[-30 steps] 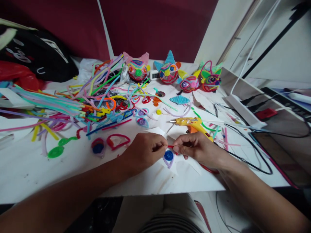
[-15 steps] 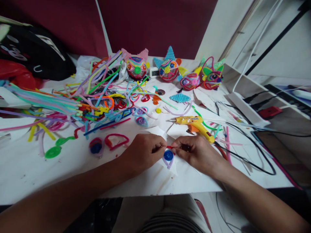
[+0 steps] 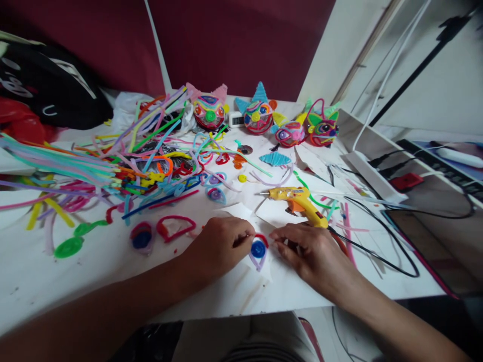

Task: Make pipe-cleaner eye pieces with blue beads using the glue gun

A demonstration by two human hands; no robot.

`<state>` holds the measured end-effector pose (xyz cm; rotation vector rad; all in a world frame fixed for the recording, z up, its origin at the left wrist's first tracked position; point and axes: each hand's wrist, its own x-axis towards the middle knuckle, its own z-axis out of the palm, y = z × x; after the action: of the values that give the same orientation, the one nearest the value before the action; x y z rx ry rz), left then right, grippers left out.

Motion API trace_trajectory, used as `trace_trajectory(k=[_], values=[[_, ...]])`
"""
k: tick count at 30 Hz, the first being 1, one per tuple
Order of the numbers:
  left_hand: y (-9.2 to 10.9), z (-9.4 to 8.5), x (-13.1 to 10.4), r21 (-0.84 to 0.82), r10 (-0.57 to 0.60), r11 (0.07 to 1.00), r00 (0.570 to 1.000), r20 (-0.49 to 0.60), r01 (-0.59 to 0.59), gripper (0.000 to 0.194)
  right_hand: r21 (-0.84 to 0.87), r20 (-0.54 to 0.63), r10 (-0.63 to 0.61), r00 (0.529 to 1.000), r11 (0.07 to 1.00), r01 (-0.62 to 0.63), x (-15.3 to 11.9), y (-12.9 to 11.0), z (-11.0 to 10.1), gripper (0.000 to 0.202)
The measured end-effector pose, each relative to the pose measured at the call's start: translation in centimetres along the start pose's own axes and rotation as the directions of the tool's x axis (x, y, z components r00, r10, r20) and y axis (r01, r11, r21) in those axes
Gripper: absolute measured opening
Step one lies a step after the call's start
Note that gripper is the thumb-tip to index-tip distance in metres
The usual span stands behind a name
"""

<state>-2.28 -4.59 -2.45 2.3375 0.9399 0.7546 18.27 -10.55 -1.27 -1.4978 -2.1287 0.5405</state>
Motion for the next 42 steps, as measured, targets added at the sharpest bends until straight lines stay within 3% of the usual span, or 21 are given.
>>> trace_trajectory(k=[8,17,28,33,37,42], values=[[-0.1,0.3,-0.1,0.066,0.030,0.997,0.999,0.026,-0.032,0.011,-0.126,-0.242,-0.151,0.958,0.984,0.124,-3.5,-0.3,1.5,0.016],[-0.3,0.5,-0.2,0.139,0.000,0.990,0.996,0.087,-0.012,0.010,-0.134,-0.324,-0.161,0.932,0.983,0.124,-5.7,-0.5,3.3,0.015],[-0.4,-0.1,0.2,0.163,-0.021,0.987,0.992,0.121,0.001,0.009,-0.151,-0.378,-0.140,0.915,0.985,0.088,-6.4,-0.9,4.1,0.016],[-0.1,-0.7,0.3,0.193,-0.039,0.981,0.989,0.142,0.011,0.017,-0.185,-0.435,-0.172,0.884,0.978,0.099,-7.4,-0.8,4.2,0.016],[0.0,-1.3,0.4,0.210,0.030,0.977,0.999,-0.013,-0.027,0.019,-0.205,-0.509,-0.232,0.829,0.968,0.145,-8.8,-1.0,4.4,0.023],[0.1,-2.2,0.9,0.224,0.147,0.970,0.961,-0.234,-0.094,0.020,-0.224,-0.543,-0.287,0.789,0.955,0.194,-11.1,-1.0,5.0,0.034]])
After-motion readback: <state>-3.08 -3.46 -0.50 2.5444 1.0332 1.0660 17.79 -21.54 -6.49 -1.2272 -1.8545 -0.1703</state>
